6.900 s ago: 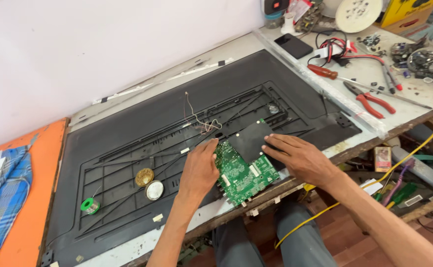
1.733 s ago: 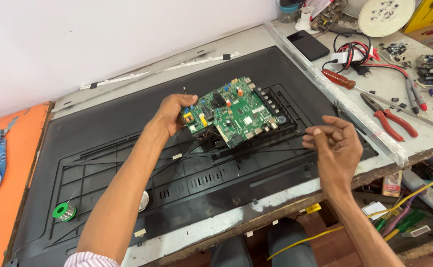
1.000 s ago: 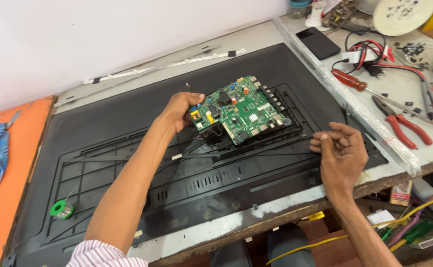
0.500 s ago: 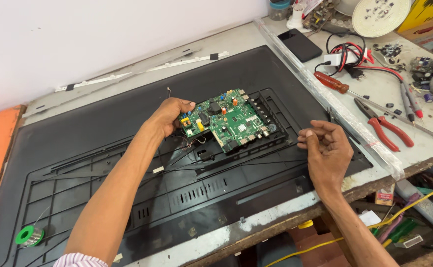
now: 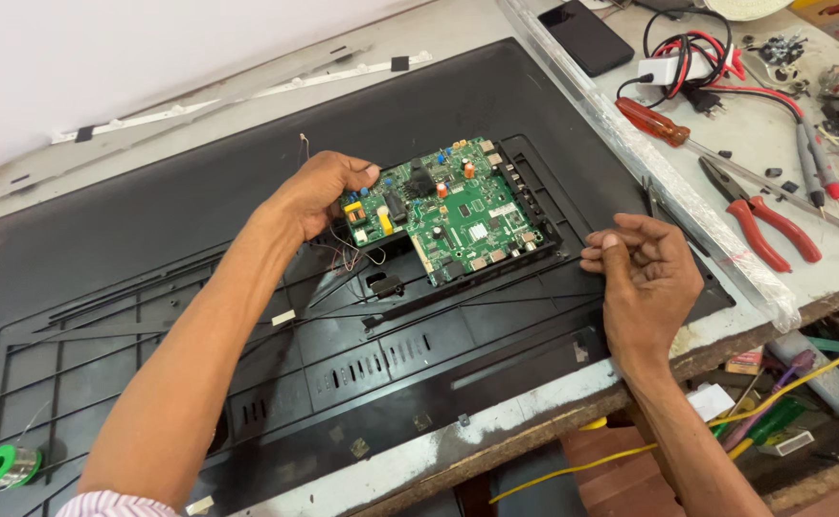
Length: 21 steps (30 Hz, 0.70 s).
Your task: The person uses a soldering iron to apply solder to a green circuit board, then uses pliers to trim excess wire. They clean the board with a brush and reposition it within a black plastic housing, using a screwdriver to adjust components.
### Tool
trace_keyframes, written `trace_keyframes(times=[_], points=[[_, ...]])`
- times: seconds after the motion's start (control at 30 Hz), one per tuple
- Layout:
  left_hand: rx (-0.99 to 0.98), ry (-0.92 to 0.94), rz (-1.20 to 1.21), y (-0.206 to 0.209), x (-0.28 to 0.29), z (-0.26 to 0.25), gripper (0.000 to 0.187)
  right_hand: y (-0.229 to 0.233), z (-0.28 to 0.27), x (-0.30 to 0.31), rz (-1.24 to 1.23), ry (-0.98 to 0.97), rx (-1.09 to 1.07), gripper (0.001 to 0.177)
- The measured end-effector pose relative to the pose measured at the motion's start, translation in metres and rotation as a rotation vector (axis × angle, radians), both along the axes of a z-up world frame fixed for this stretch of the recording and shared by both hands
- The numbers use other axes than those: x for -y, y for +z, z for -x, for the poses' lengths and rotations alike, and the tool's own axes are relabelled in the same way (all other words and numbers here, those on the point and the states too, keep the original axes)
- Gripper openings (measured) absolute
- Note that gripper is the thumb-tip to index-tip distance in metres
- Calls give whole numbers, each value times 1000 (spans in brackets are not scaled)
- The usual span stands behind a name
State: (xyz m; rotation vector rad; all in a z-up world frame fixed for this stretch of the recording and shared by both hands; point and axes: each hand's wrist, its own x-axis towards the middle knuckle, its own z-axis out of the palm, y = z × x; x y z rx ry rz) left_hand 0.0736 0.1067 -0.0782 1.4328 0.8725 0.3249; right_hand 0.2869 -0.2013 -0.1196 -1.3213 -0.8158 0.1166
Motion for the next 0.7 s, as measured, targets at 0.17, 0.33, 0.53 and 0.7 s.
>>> trace_keyframes(times=[0.17, 0.33, 0.53, 0.7], points=[[-9, -33, 28, -5, -2, 1, 22, -1, 1, 0, 0, 28, 20, 14], [-72, 61, 2, -8, -2, -3, 19, 0, 3, 0, 25, 31, 16, 14], [-63, 58, 55, -7, 2, -3, 19, 0, 4, -1, 72, 28, 25, 16], [-73, 59, 41, -6, 3, -2, 22, 4, 7, -2, 159, -7, 215, 22]])
